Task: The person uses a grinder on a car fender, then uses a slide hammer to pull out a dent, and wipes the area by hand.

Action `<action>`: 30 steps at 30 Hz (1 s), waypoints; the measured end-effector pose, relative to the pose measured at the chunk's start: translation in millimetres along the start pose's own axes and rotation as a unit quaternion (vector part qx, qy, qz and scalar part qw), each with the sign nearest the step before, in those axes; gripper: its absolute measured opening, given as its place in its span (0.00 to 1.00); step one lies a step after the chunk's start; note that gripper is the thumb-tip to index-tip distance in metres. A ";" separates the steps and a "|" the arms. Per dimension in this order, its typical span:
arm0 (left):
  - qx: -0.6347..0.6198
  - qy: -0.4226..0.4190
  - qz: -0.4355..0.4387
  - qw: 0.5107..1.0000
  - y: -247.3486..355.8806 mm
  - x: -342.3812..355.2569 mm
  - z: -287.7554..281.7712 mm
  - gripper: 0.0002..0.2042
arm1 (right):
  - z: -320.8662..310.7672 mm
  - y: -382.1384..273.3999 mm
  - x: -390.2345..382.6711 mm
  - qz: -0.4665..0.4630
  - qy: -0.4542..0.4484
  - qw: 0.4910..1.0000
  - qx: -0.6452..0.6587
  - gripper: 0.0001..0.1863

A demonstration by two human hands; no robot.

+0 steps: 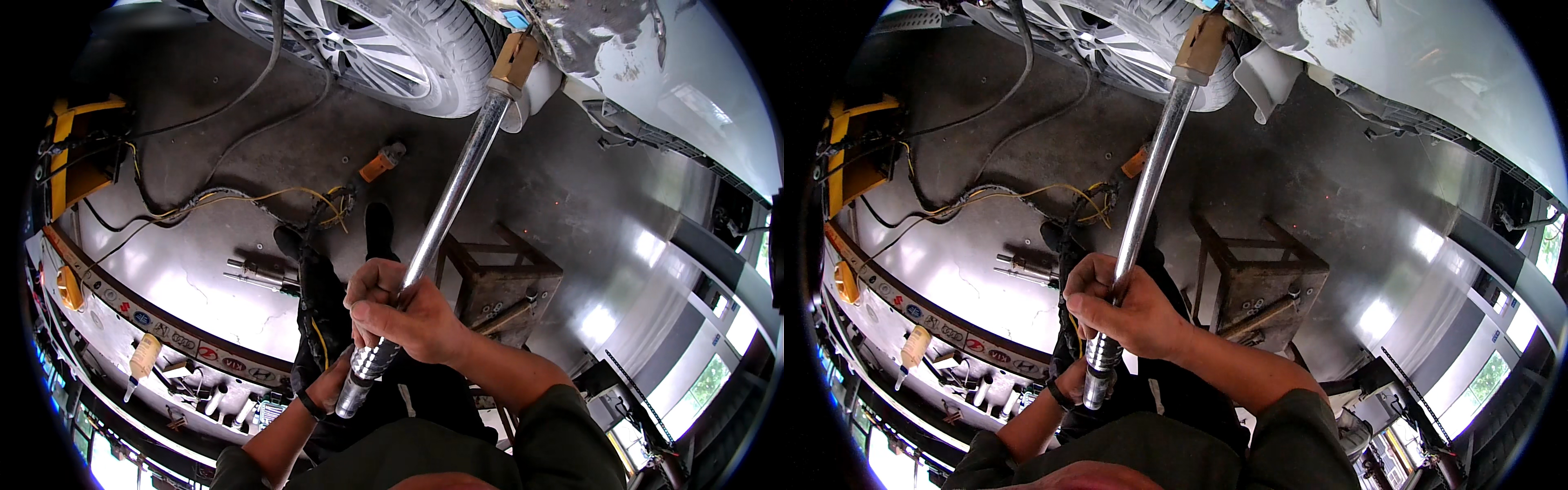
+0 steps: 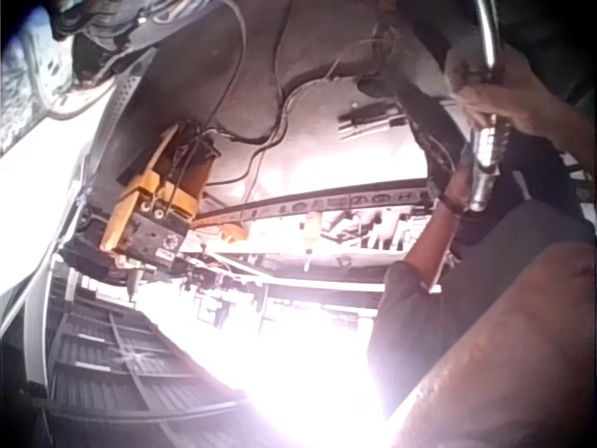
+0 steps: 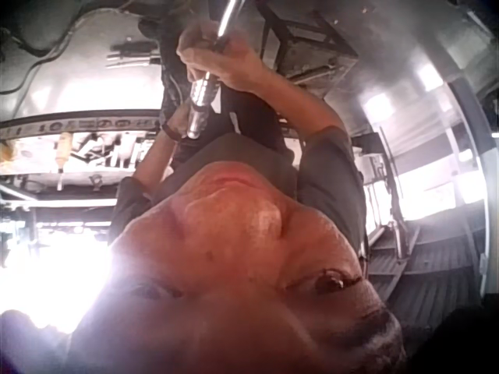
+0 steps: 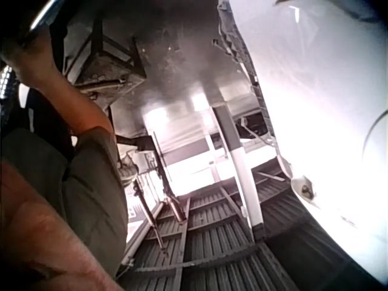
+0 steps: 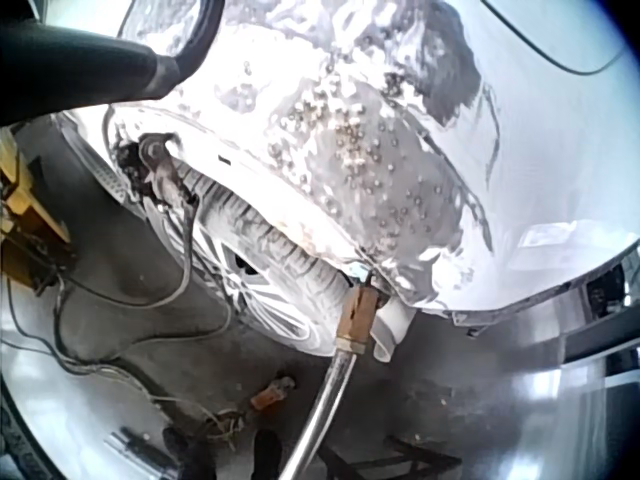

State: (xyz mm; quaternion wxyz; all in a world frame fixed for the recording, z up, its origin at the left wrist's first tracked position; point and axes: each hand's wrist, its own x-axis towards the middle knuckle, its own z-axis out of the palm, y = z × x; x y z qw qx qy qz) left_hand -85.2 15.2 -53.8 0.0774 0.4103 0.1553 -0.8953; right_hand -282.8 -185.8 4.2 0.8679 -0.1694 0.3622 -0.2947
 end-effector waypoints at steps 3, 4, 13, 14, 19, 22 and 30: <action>0.007 0.007 0.004 1.000 0.1 1.0 -0.1 0.28 | -0.6 1.6 1.0 -0.013 -0.001 1.000 -0.002 0.08; 0.009 0.010 0.005 1.000 -0.5 1.4 -0.6 0.28 | -0.3 1.4 1.1 -0.013 -0.002 1.000 -0.001 0.08; 0.004 -0.006 0.005 1.000 -10.9 3.4 -13.4 0.24 | -0.3 -1.2 3.0 0.005 -0.026 0.999 -0.021 0.07; -0.003 -0.008 0.004 1.000 -11.8 3.6 -14.8 0.23 | -0.2 -1.3 3.7 0.006 -0.024 1.000 -0.019 0.07; 0.007 -0.001 0.010 1.000 -8.4 2.8 -10.8 0.23 | 0.1 -1.3 5.0 -0.007 -0.023 0.999 -0.023 0.08; 0.001 -0.018 0.012 1.000 -5.0 1.3 -9.3 0.23 | 1.1 -0.8 5.9 -0.020 -0.017 0.999 -0.019 0.09; 0.003 -0.016 -0.006 1.000 -4.6 1.7 -6.7 0.27 | -0.5 2.5 -0.8 0.003 -0.002 1.000 -0.011 0.09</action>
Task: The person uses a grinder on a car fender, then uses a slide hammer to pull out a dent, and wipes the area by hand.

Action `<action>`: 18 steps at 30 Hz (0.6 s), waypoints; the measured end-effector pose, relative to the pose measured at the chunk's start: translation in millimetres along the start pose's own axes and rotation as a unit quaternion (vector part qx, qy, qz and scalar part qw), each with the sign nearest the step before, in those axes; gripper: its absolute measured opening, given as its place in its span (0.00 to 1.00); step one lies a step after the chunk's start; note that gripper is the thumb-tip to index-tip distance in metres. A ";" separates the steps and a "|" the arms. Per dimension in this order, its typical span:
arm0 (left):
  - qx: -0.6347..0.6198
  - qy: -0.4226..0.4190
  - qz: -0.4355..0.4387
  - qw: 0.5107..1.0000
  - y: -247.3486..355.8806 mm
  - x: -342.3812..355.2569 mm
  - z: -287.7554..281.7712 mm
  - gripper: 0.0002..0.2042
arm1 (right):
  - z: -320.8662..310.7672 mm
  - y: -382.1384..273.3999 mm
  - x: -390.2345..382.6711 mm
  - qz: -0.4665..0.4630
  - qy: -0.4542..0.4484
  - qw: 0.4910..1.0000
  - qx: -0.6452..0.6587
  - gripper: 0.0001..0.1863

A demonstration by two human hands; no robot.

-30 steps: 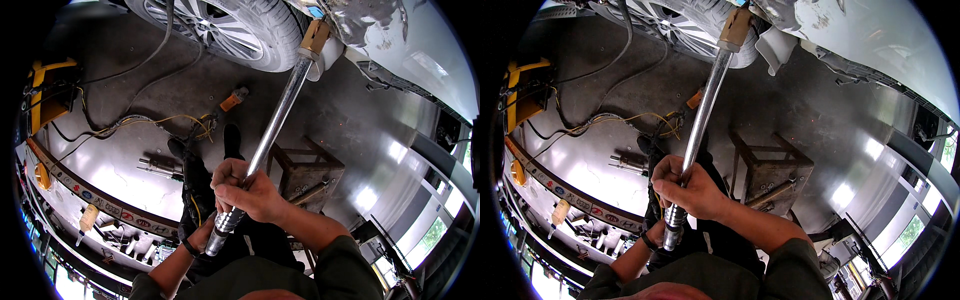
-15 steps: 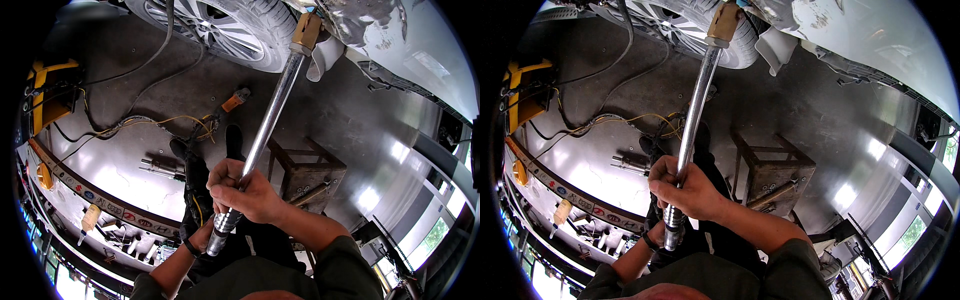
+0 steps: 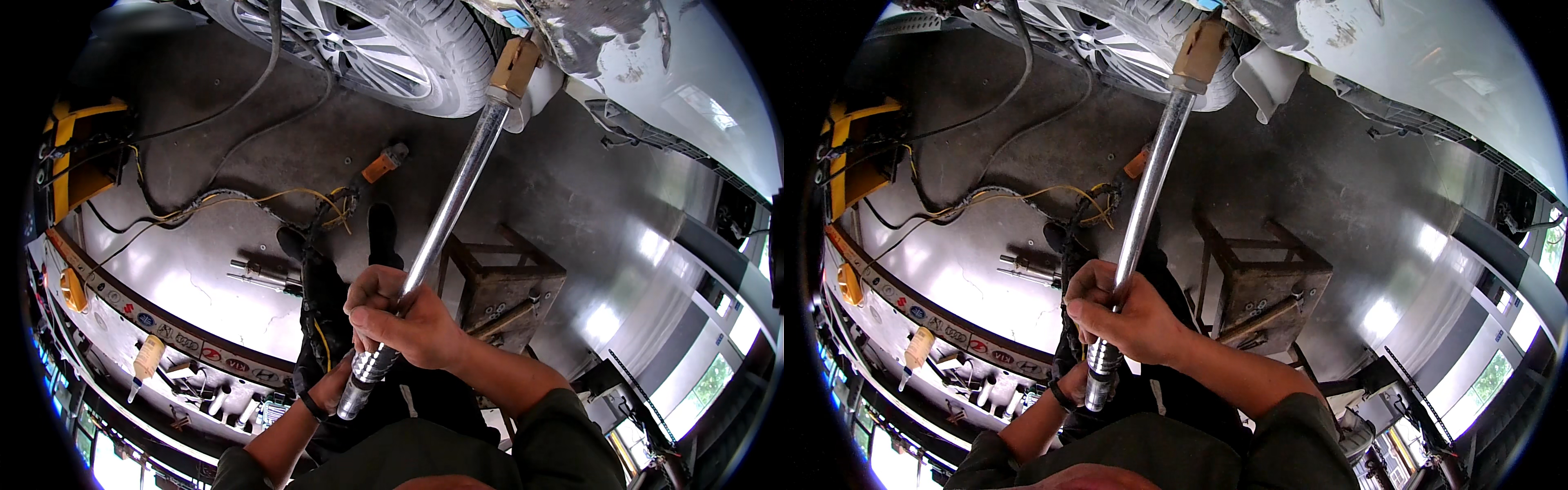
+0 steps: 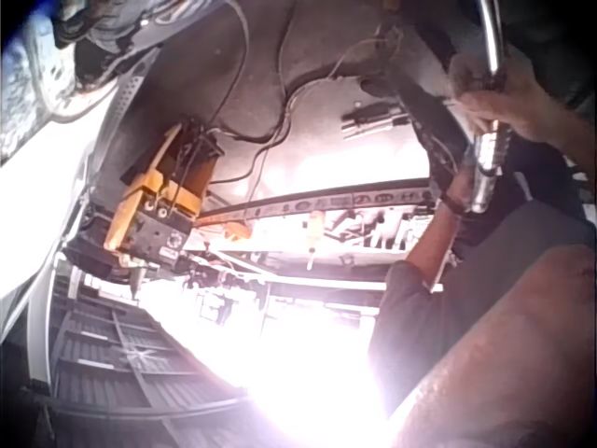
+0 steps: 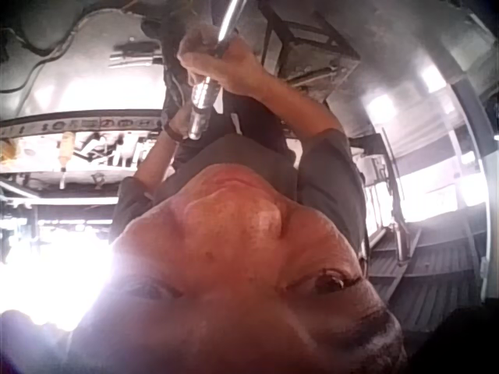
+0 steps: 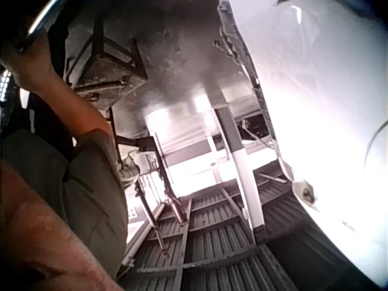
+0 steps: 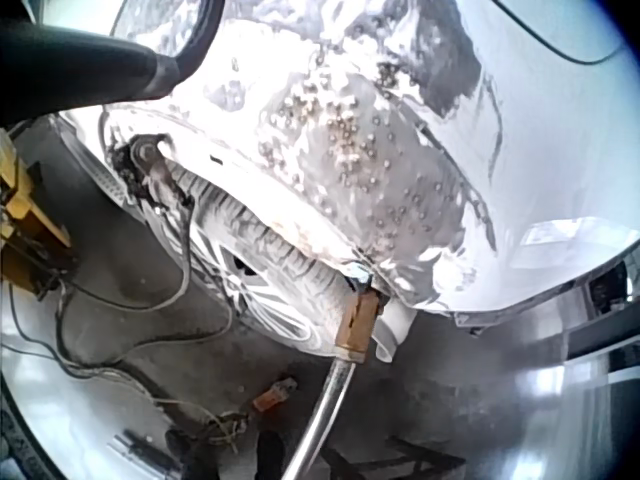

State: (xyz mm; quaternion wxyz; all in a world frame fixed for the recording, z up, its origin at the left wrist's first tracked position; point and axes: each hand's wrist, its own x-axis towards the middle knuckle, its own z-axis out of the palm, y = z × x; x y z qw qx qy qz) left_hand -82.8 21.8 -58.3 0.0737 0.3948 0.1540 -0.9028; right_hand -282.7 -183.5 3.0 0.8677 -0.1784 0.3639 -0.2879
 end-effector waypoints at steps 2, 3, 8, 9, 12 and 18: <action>-0.005 0.008 -0.006 1.000 -0.3 0.3 0.2 0.29 | -1.1 1.9 -0.6 -0.009 0.005 1.000 0.009 0.09; -0.008 0.011 -0.009 1.000 -2.0 1.3 -1.4 0.29 | -1.0 1.8 -0.4 -0.009 0.006 1.000 0.010 0.09; -0.020 0.013 -0.002 1.000 -5.1 4.3 -7.6 0.23 | -0.2 -2.2 0.5 -0.005 0.006 1.000 0.009 0.08; -0.006 0.010 -0.009 1.000 -3.9 3.9 -6.8 0.26 | -0.7 -1.9 0.2 -0.006 0.007 1.000 0.009 0.08; 0.001 0.009 -0.012 1.000 1.5 1.0 -0.1 0.29 | -1.4 -1.2 0.8 -0.012 0.005 1.000 0.003 0.08; -0.012 0.002 -0.015 1.000 2.2 -0.2 1.2 0.27 | -1.2 -3.6 0.8 -0.016 -0.003 1.000 0.014 0.07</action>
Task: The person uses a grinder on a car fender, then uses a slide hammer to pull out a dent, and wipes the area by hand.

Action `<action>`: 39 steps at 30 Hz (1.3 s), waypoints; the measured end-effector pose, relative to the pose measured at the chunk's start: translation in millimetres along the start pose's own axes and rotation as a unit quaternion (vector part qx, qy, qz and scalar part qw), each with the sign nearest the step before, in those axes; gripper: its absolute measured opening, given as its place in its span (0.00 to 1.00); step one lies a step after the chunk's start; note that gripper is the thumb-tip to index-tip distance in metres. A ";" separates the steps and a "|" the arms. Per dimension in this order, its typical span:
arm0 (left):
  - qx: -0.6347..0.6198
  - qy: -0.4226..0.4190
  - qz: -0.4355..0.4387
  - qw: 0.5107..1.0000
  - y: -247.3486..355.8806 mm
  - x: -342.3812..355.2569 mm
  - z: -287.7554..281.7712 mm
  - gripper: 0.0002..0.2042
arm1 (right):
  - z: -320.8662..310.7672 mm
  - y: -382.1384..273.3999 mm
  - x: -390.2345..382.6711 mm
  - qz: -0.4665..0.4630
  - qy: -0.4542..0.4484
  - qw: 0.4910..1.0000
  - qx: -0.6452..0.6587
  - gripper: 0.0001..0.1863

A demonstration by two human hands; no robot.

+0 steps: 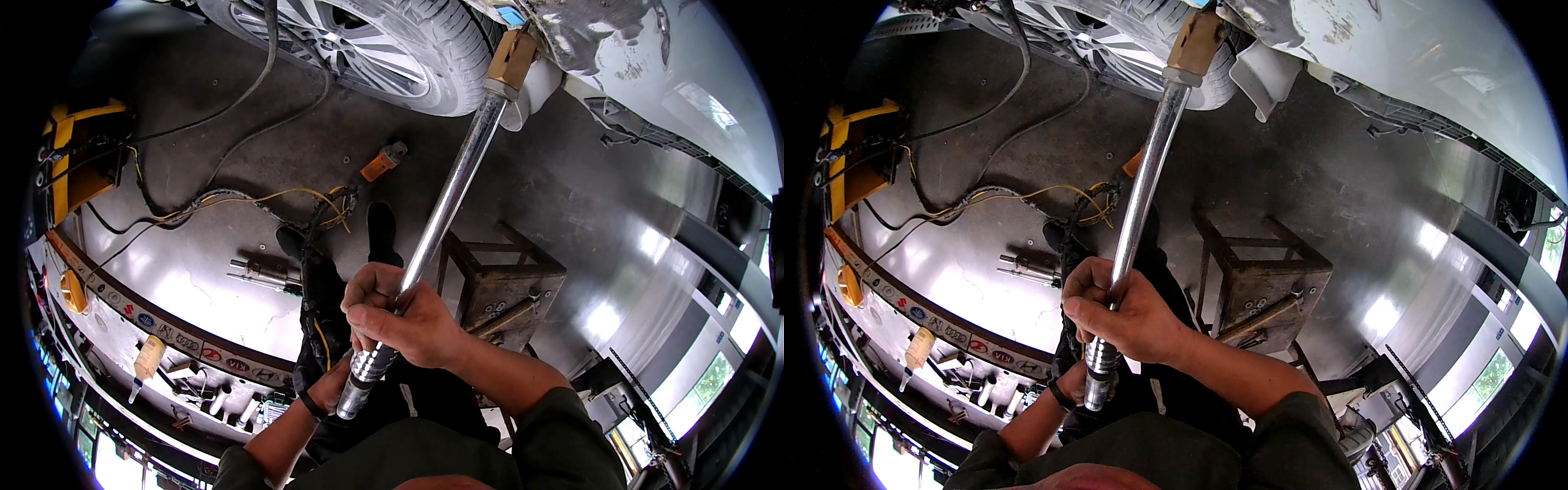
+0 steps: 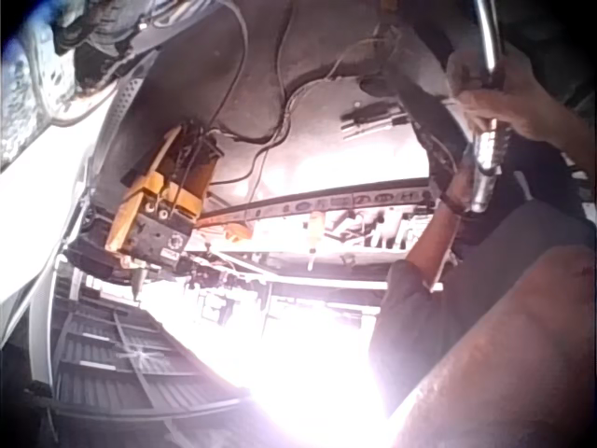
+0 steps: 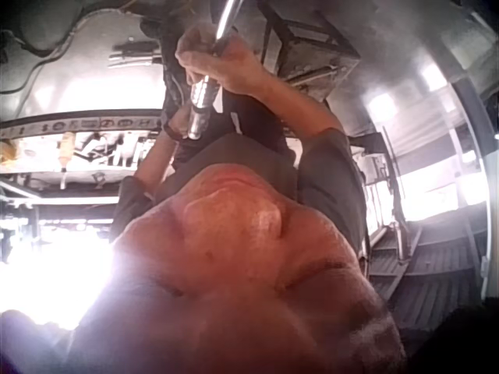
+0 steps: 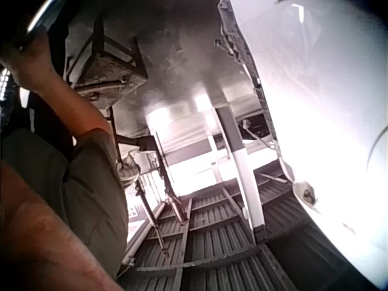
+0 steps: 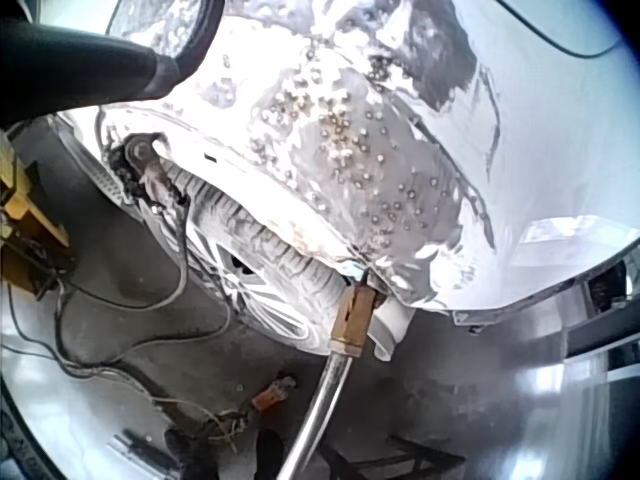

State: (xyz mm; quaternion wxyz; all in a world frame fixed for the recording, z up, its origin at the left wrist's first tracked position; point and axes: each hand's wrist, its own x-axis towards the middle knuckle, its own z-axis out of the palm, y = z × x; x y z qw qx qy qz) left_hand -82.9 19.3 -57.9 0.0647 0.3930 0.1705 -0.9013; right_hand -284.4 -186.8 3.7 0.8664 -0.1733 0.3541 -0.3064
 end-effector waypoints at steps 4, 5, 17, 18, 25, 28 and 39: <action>-0.002 -0.004 -0.014 1.000 7.3 -5.9 8.3 0.25 | 3.3 0.5 -2.1 0.024 0.011 0.999 0.044 0.06; -0.007 0.004 -0.016 1.000 7.0 -6.7 8.9 0.25 | 6.5 -4.2 -3.5 0.031 0.031 0.999 0.002 0.07; -0.015 0.038 -0.041 0.998 -6.9 -2.7 -11.0 0.25 | -26.2 -100.9 54.1 -0.095 0.017 0.994 0.042 0.24; -0.016 0.027 -0.046 0.998 -6.0 -3.9 -9.8 0.25 | -26.3 -101.2 55.6 -0.114 0.018 0.992 0.055 0.23; -0.034 0.021 -0.051 0.998 -7.3 -16.6 -7.9 0.19 | 5.1 14.1 -4.5 -0.042 0.019 0.997 0.067 0.12; -0.026 0.008 -0.032 0.999 -6.9 -13.8 -13.0 0.18 | 4.2 4.1 -0.8 -0.030 -0.002 0.999 0.037 0.15; -0.014 -0.015 -0.045 0.999 -2.3 -18.4 -12.7 0.20 | 20.2 15.9 -5.7 -0.096 0.072 0.985 0.122 0.10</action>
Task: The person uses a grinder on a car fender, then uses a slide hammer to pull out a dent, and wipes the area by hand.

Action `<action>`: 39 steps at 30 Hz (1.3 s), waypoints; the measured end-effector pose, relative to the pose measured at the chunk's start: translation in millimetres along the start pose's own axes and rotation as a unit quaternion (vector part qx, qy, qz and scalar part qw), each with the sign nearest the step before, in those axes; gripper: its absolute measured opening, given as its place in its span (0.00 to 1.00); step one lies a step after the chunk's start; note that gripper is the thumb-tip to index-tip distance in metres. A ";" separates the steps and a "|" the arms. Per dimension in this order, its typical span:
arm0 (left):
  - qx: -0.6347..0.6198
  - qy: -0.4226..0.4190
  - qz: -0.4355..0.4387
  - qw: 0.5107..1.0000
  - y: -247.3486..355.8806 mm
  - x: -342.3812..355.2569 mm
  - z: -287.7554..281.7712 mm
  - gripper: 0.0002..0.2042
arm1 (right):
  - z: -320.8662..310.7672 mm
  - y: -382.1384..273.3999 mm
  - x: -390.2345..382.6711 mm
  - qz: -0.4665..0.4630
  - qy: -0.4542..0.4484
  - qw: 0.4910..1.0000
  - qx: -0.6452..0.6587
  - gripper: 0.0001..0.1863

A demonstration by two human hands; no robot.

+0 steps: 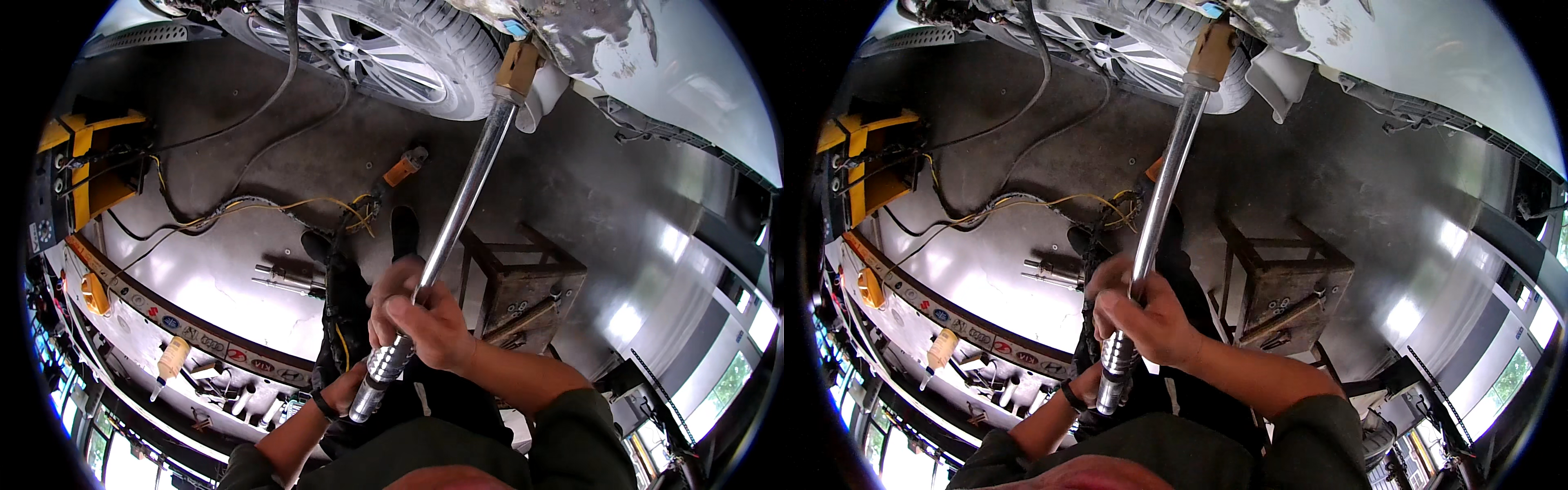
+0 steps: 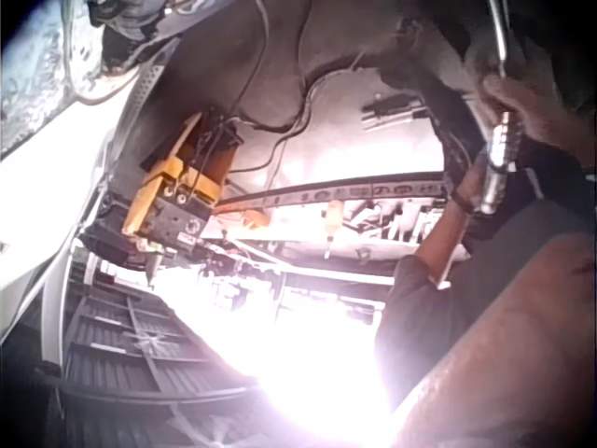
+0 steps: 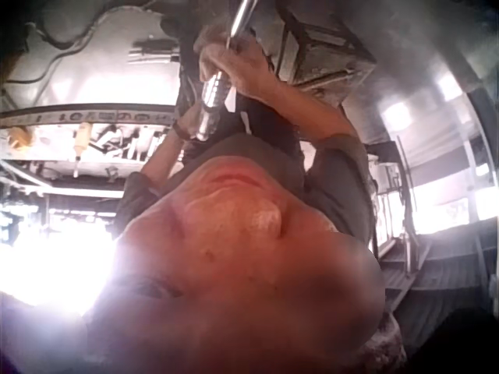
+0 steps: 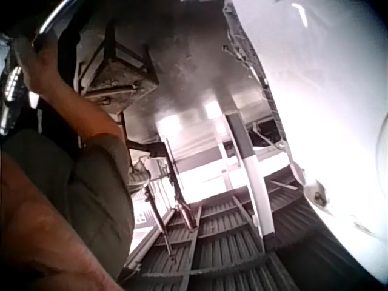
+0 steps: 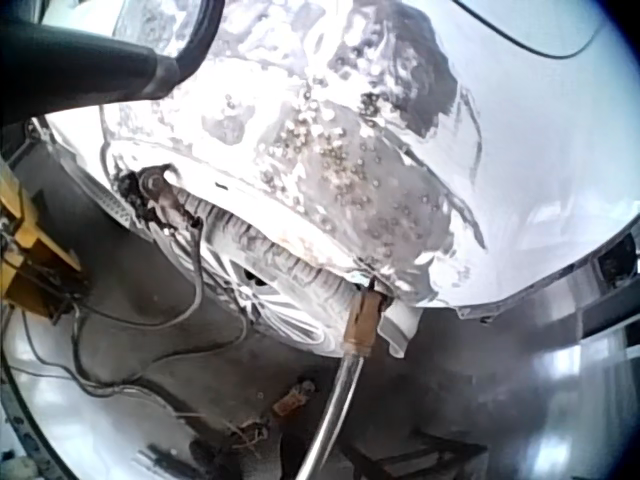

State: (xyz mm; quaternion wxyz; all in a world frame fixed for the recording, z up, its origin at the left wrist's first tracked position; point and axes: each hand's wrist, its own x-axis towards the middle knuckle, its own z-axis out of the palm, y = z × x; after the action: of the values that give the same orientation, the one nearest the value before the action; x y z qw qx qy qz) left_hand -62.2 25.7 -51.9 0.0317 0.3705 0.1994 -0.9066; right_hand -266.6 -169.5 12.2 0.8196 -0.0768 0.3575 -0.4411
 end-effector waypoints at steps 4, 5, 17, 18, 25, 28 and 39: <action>-0.018 0.008 -0.001 1.000 -2.4 6.3 -3.6 0.19 | -6.4 -5.2 3.4 0.052 -0.039 0.992 -0.107 0.12; -0.018 0.007 -0.001 1.000 -2.4 6.6 -1.7 0.19 | -7.0 -10.2 5.1 0.052 -0.038 0.992 -0.108 0.12; 0.028 0.076 -0.039 0.996 -12.7 -1.0 -8.3 0.20 | -8.3 21.0 -17.3 0.143 -0.059 0.984 -0.089 0.07; 0.028 0.094 -0.042 0.994 -14.5 -4.1 -3.7 0.20 | -10.8 23.6 -23.0 0.136 -0.028 0.987 -0.076 0.07; -0.052 0.035 -0.011 0.998 -8.9 2.4 -9.8 0.19 | -23.5 10.1 -4.7 0.091 0.005 0.993 -0.072 0.10; 0.000 0.049 0.008 0.999 -14.5 10.8 -18.6 0.25 | -17.3 -1.9 3.6 0.079 -0.032 0.992 -0.089 0.10; 0.061 0.043 0.025 0.997 -0.8 8.9 -4.2 0.28 | -12.8 -12.1 7.1 0.063 -0.055 0.989 -0.118 0.08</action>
State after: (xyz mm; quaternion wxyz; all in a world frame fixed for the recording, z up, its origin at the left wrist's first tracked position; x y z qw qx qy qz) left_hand -66.1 28.8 -60.4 0.0233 0.4152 0.1359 -0.8992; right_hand -280.5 -179.9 4.5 0.8492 -0.1749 0.3656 -0.3385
